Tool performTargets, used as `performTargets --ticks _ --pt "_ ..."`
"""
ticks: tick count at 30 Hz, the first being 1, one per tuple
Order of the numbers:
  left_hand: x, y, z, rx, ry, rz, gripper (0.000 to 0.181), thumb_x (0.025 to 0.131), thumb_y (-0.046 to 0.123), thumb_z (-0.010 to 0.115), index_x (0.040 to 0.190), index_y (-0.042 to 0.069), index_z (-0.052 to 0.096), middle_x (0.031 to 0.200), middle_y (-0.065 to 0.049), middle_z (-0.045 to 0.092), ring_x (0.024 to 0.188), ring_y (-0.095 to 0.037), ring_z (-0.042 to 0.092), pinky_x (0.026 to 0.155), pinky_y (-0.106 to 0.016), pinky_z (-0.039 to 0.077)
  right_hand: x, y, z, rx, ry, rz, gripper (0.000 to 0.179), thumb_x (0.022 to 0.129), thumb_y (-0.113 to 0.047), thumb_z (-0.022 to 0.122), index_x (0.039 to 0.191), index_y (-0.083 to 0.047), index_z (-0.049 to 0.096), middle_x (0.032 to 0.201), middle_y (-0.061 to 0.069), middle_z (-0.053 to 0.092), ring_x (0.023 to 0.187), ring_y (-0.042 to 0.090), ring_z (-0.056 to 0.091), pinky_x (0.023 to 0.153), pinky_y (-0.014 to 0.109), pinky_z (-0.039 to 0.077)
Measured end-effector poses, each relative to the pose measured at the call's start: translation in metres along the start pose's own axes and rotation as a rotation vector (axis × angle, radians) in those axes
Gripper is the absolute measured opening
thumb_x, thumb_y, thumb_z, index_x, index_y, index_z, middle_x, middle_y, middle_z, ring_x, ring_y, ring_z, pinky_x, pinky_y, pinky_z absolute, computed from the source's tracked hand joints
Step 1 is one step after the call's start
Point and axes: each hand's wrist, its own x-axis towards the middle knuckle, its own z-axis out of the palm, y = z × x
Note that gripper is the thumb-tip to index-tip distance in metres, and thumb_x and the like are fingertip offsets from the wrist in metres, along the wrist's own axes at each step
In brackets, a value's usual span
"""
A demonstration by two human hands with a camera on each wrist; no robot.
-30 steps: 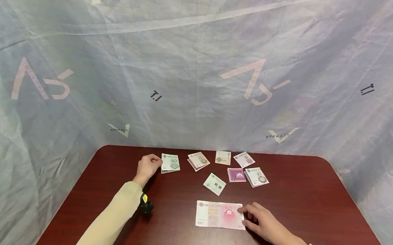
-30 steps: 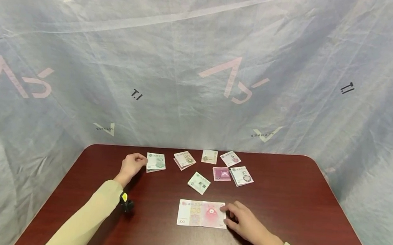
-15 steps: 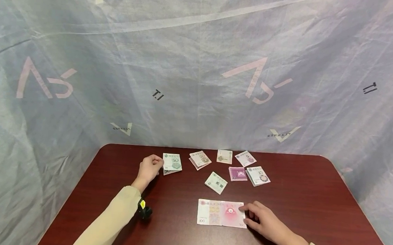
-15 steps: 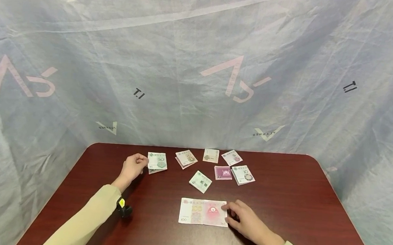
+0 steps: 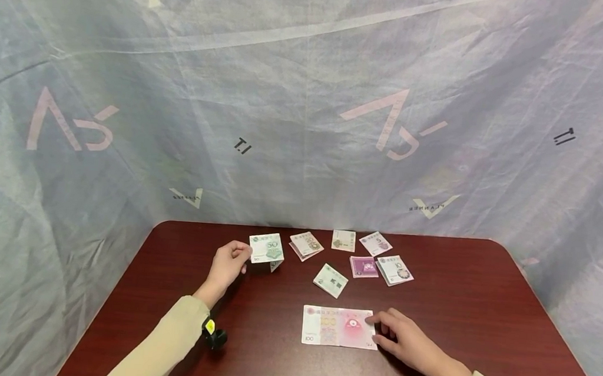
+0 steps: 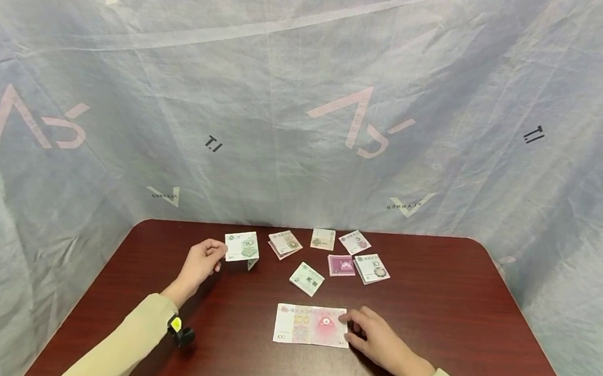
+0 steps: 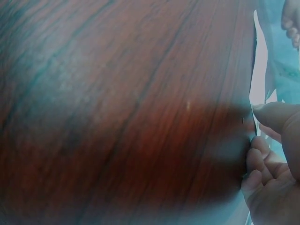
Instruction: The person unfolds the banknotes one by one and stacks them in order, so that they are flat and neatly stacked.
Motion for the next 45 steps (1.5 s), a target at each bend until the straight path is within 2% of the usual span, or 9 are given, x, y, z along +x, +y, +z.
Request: performTargets --ticks 6,11,17,21,30,40,45 --pt "-0.012 0.007 0.002 -0.071 -0.034 -0.018 0.012 0.101 0.008 0.066 0.104 -0.003 0.069 0.077 -0.014 0.07 0.051 -0.012 0.057 0.049 -0.021 0.037 0.001 0.0 0.001 -0.003 -0.013 0.005 0.034 0.083 0.002 0.081 0.112 -0.012 0.07 0.082 -0.009 0.05 0.072 0.001 0.048 0.063 0.011 0.037" --pt "-0.019 0.014 0.006 -0.112 -0.075 -0.043 0.014 0.1 0.011 0.067 0.105 -0.002 0.071 0.075 -0.006 0.072 0.053 -0.012 0.062 0.051 -0.022 0.039 0.002 0.0 0.0 -0.005 -0.017 0.012 0.033 0.084 0.002 0.081 0.112 -0.012 0.07 0.082 -0.009 0.05 0.072 0.002 0.048 0.064 0.012 0.038" --pt "-0.027 0.022 0.016 -0.175 -0.113 -0.057 0.013 0.098 0.008 0.069 0.104 -0.003 0.072 0.073 -0.002 0.071 0.054 -0.013 0.062 0.053 -0.022 0.04 0.001 -0.001 -0.001 -0.007 -0.021 0.021 0.033 0.084 0.001 0.081 0.112 -0.012 0.07 0.081 -0.009 0.05 0.073 0.001 0.048 0.064 0.012 0.038" --pt "-0.033 0.025 0.024 -0.202 -0.141 -0.055 0.012 0.098 0.007 0.07 0.103 -0.004 0.071 0.072 -0.002 0.07 0.054 -0.012 0.061 0.054 -0.022 0.041 0.001 0.0 -0.001 -0.01 -0.018 0.025 0.033 0.083 0.002 0.081 0.111 -0.012 0.07 0.081 -0.009 0.05 0.073 0.001 0.048 0.064 0.012 0.038" --pt "-0.047 0.026 0.045 -0.248 -0.187 -0.028 0.008 0.096 0.005 0.071 0.1 -0.003 0.071 0.067 -0.002 0.066 0.052 -0.012 0.059 0.049 -0.021 0.036 0.002 -0.001 -0.001 -0.005 -0.019 0.029 0.035 0.083 0.002 0.081 0.113 -0.012 0.07 0.082 -0.009 0.051 0.072 0.002 0.049 0.063 0.013 0.04" --pt "-0.062 0.029 0.07 -0.275 -0.262 -0.018 0.012 0.096 0.006 0.071 0.102 -0.005 0.069 0.07 0.003 0.067 0.052 -0.012 0.058 0.049 -0.02 0.035 0.002 -0.002 -0.001 -0.02 -0.017 0.038 0.035 0.082 0.002 0.082 0.112 -0.012 0.069 0.081 -0.009 0.052 0.073 0.002 0.049 0.063 0.015 0.041" --pt "-0.068 0.031 0.077 -0.275 -0.295 -0.008 0.014 0.096 0.006 0.071 0.103 -0.005 0.068 0.07 0.002 0.066 0.053 -0.014 0.058 0.05 -0.02 0.035 0.003 -0.004 -0.002 -0.008 0.0 0.082 0.03 0.082 0.001 0.082 0.106 -0.012 0.07 0.082 -0.01 0.054 0.072 0.003 0.051 0.062 0.018 0.043"
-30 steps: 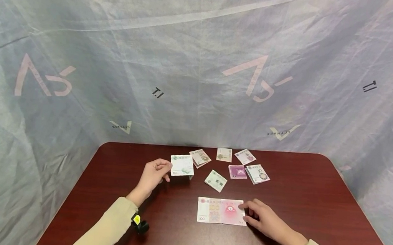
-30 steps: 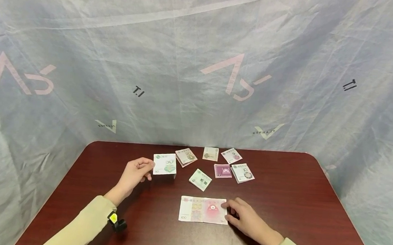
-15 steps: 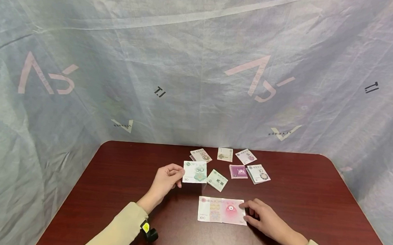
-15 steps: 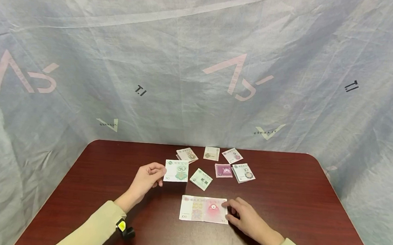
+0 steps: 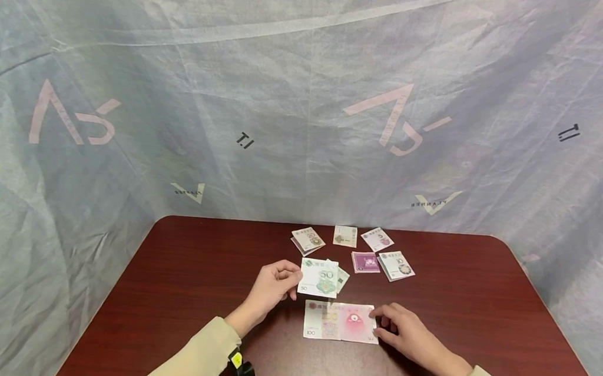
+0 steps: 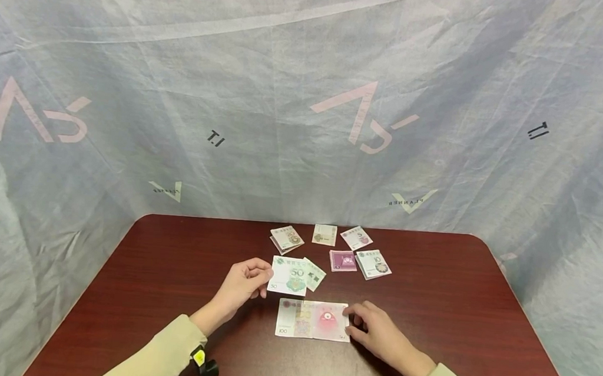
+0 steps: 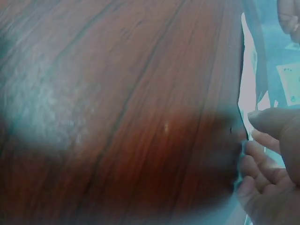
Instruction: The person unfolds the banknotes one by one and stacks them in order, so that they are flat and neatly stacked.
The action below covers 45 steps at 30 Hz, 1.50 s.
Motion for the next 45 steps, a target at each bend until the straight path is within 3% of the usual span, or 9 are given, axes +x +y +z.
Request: performTargets --ticks 9,18,24,30,34,38,45 --pt "-0.002 0.0 0.012 -0.006 -0.075 -0.005 0.017 0.097 0.008 0.071 0.105 -0.007 0.067 0.072 0.002 0.067 0.055 -0.014 0.056 0.051 -0.021 0.035 0.025 -0.003 -0.005 0.011 0.063 0.067 0.017 0.085 -0.002 0.082 0.095 -0.013 0.073 0.082 -0.017 0.058 0.071 -0.002 0.051 0.06 0.022 0.045" --pt "-0.001 -0.001 0.024 -0.006 -0.167 0.008 0.016 0.097 0.004 0.068 0.107 -0.009 0.065 0.073 0.004 0.067 0.058 -0.012 0.055 0.051 -0.021 0.034 0.05 -0.003 -0.009 0.085 0.006 0.217 0.026 0.091 -0.006 0.079 0.116 -0.011 0.074 0.091 -0.01 0.069 0.083 0.002 0.058 0.075 0.03 0.052" --pt "-0.001 0.0 0.027 -0.016 -0.179 -0.004 0.015 0.098 0.004 0.067 0.106 -0.009 0.065 0.075 0.004 0.068 0.058 -0.011 0.056 0.052 -0.022 0.034 0.052 -0.002 -0.006 0.105 0.011 0.218 0.024 0.089 -0.005 0.079 0.112 -0.014 0.076 0.097 -0.007 0.07 0.082 0.002 0.056 0.072 0.027 0.049" --pt "-0.002 -0.002 0.027 -0.014 -0.175 -0.006 0.016 0.098 0.004 0.067 0.106 -0.01 0.065 0.074 0.004 0.067 0.058 -0.01 0.055 0.052 -0.021 0.035 0.051 0.0 -0.004 0.177 0.026 0.239 0.025 0.09 -0.003 0.078 0.114 -0.011 0.075 0.09 -0.004 0.069 0.075 0.001 0.056 0.067 0.025 0.05" --pt "-0.002 -0.002 0.027 -0.019 -0.203 -0.007 0.017 0.098 0.005 0.067 0.107 -0.01 0.064 0.07 0.004 0.064 0.059 -0.01 0.055 0.052 -0.02 0.035 0.052 -0.001 -0.002 0.199 0.026 0.208 0.026 0.09 -0.002 0.078 0.115 -0.006 0.074 0.093 -0.001 0.068 0.075 0.0 0.057 0.065 0.025 0.051" --pt "-0.002 -0.002 0.027 -0.008 -0.217 0.0 0.018 0.098 0.006 0.068 0.107 -0.009 0.065 0.07 0.004 0.064 0.06 -0.011 0.055 0.053 -0.02 0.035 0.051 -0.002 0.0 0.203 0.025 0.19 0.02 0.089 -0.003 0.078 0.108 -0.009 0.075 0.092 -0.004 0.065 0.074 -0.001 0.056 0.064 0.024 0.05" --pt "-0.002 -0.003 0.022 -0.002 -0.185 0.024 0.018 0.098 0.005 0.068 0.107 -0.01 0.065 0.074 0.004 0.068 0.058 -0.009 0.056 0.051 -0.019 0.035 0.047 -0.002 -0.006 0.268 0.004 0.3 0.011 0.092 -0.009 0.079 0.1 -0.014 0.074 0.093 -0.005 0.065 0.076 0.003 0.059 0.066 0.026 0.052"
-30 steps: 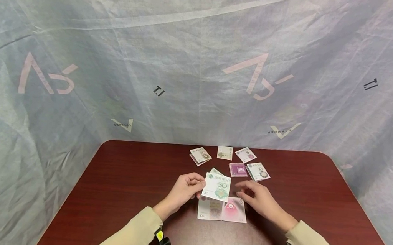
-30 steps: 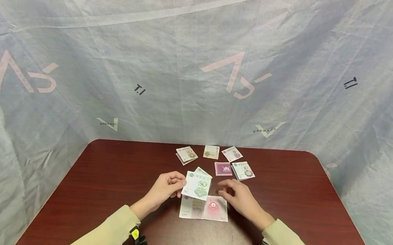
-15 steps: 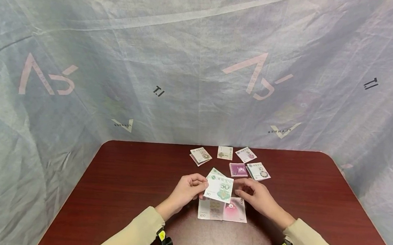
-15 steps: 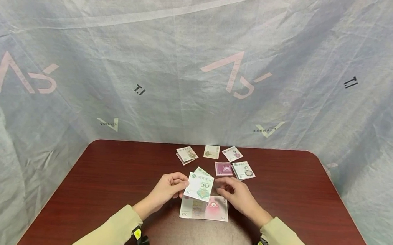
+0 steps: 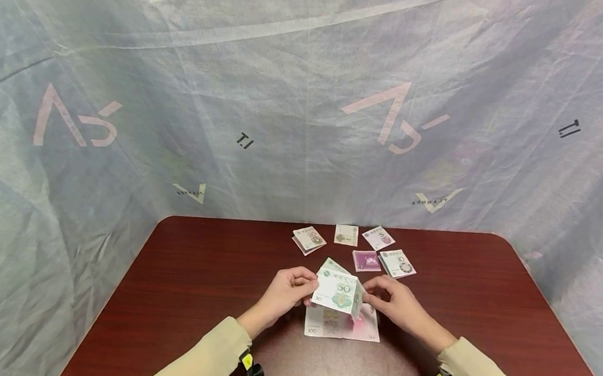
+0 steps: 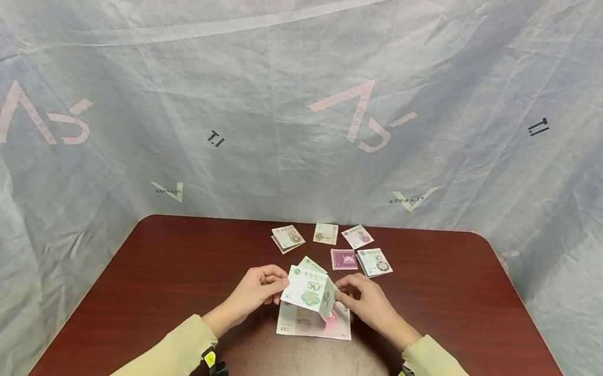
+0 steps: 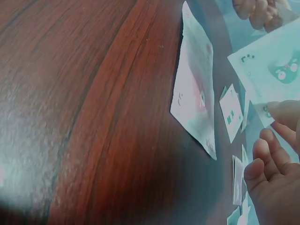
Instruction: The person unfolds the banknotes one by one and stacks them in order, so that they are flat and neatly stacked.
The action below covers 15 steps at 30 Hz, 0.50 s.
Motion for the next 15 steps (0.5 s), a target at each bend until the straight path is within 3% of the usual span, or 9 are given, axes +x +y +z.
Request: performTargets --ticks 8,15 --pt "0.0 -0.006 -0.005 0.039 0.074 0.006 0.013 0.097 0.003 0.069 0.104 -0.008 0.067 0.077 0.003 0.068 0.057 -0.014 0.057 0.051 -0.018 0.037 -0.008 0.001 -0.013 0.02 0.018 0.043 0.007 0.093 -0.012 0.077 0.099 -0.013 0.073 0.088 -0.005 0.066 0.074 0.006 0.059 0.065 0.025 0.049" --pt "-0.002 -0.013 -0.004 0.05 0.136 0.044 0.012 0.097 0.004 0.07 0.102 -0.006 0.067 0.079 -0.003 0.067 0.054 -0.013 0.057 0.056 -0.024 0.049 -0.01 -0.003 -0.018 0.151 0.022 0.078 0.008 0.094 -0.006 0.074 0.1 -0.004 0.069 0.083 0.006 0.069 0.069 0.011 0.063 0.063 0.026 0.05"
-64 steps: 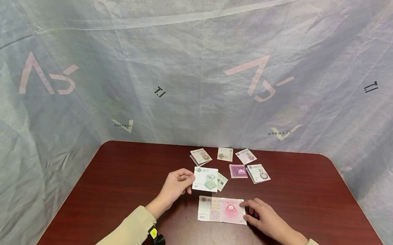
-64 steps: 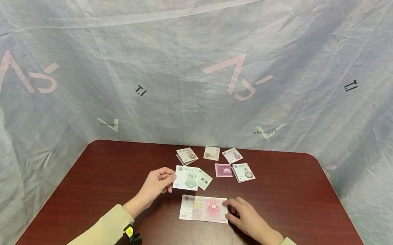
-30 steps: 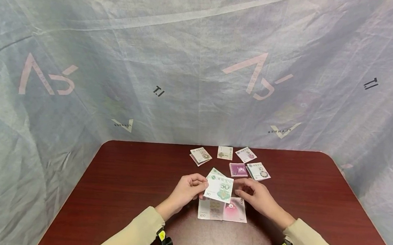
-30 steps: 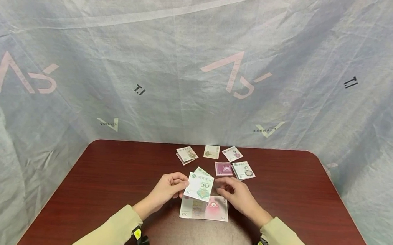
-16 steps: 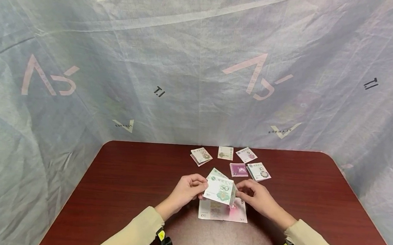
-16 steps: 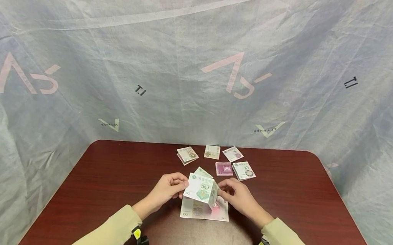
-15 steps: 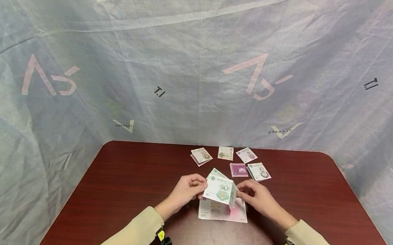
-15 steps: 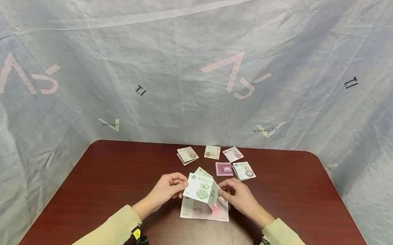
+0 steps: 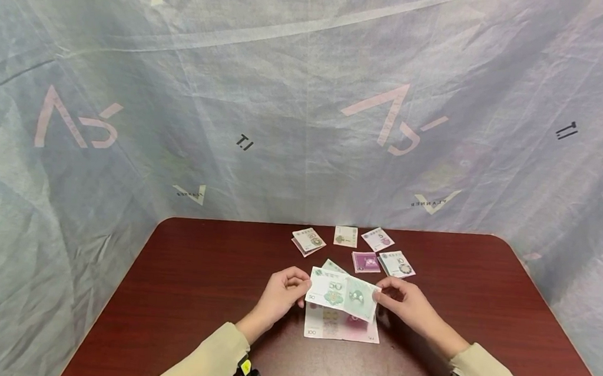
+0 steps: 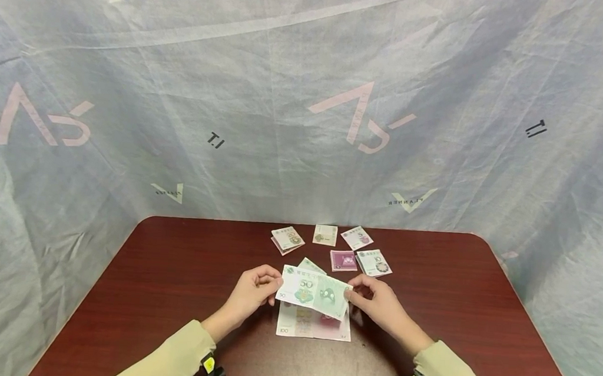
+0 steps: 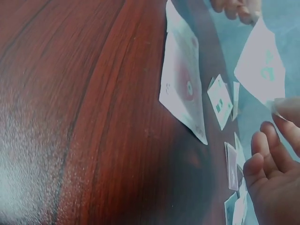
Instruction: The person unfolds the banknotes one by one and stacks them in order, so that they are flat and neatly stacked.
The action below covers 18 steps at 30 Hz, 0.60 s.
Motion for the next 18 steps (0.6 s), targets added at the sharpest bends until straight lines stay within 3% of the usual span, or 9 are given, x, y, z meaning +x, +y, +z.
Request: performTargets --ticks 9,13,18 --pt "-0.007 -0.006 0.009 -0.011 0.097 0.053 0.009 0.097 0.002 0.07 0.099 -0.006 0.067 0.077 -0.012 0.068 0.049 -0.012 0.055 0.053 -0.027 0.05 -0.001 -0.002 0.005 0.043 0.078 -0.017 0.024 0.093 0.001 0.073 0.115 0.005 0.064 0.089 0.009 0.073 0.074 0.003 0.063 0.065 0.022 0.051" --pt "-0.011 -0.004 0.013 0.048 0.142 0.065 0.007 0.096 0.002 0.071 0.097 -0.004 0.068 0.077 -0.015 0.07 0.048 -0.01 0.054 0.051 -0.025 0.049 -0.004 -0.004 0.008 -0.043 0.184 -0.12 0.037 0.09 0.004 0.076 0.123 -0.002 0.06 0.08 0.001 0.07 0.067 0.002 0.058 0.059 0.02 0.047" --pt "-0.013 0.001 0.015 0.121 0.18 0.101 0.011 0.095 0.004 0.072 0.103 0.0 0.067 0.077 -0.011 0.071 0.047 -0.01 0.055 0.048 -0.021 0.045 -0.004 -0.008 0.013 -0.178 0.258 -0.249 0.026 0.089 0.008 0.075 0.107 -0.01 0.07 0.081 -0.004 0.071 0.069 0.0 0.058 0.061 0.016 0.048"
